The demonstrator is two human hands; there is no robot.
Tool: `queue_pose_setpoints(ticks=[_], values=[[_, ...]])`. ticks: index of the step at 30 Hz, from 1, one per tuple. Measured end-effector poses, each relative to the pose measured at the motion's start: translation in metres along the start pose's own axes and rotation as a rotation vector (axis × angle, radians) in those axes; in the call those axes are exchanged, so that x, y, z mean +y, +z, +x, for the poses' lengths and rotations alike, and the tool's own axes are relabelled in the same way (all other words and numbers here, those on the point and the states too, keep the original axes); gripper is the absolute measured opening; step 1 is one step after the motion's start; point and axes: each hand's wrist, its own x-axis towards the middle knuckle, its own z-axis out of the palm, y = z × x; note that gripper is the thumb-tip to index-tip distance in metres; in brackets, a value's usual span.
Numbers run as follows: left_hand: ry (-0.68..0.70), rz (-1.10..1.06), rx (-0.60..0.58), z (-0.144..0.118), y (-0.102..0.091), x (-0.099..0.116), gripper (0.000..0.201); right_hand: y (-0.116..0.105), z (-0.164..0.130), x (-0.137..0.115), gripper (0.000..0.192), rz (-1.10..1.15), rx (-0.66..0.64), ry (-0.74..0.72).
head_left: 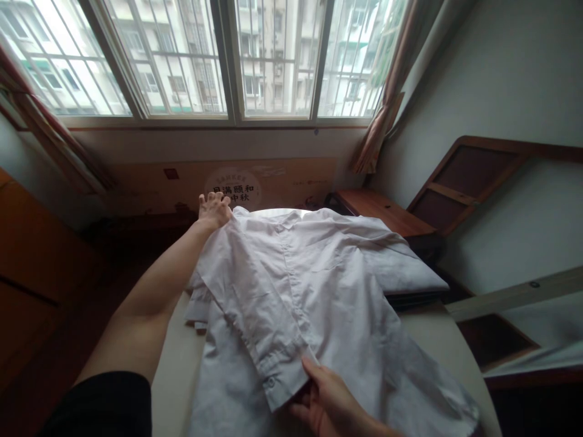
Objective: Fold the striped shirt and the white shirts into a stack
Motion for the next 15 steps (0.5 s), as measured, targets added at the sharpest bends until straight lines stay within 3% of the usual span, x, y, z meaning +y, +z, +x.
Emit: queue_pose_setpoints(ticks=[2, 4, 7, 10, 11, 13, 15], values=[[0.065, -0.026, 0.07, -0.013, -0.004, 0.008, 0.044, -0.014, -0.008, 0.002, 0.036, -0.125, -0.051, 0.12], [0.214, -0.034, 0.022, -0.029, -0.001, 0.015, 0.05, -0.023, -0.016, 0.0, 0.033, -0.309, -0.081, 0.056], [0.326, -0.018, -0.17, -0.056, 0.017, 0.018, 0.062, -0.017, -0.017, -0.017, 0.028, -0.752, -0.102, -0.434], [0.173, -0.036, -0.319, -0.077, 0.04, 0.016, 0.074, 0.004, 0.007, -0.039, 0.041, -1.391, -0.151, -0.953], [0.113, -0.05, -0.342, -0.082, 0.046, 0.014, 0.077, 0.009, 0.019, -0.043, 0.051, -1.592, -0.16, -1.018], [0.015, -0.077, -0.343, -0.088, 0.053, 0.012, 0.082, 0.012, 0.043, -0.046, 0.067, -1.891, -0.183, -1.009], [-0.031, -0.096, -0.332, -0.088, 0.056, 0.01, 0.087, 0.007, 0.057, -0.042, 0.075, -2.026, -0.212, -0.962]])
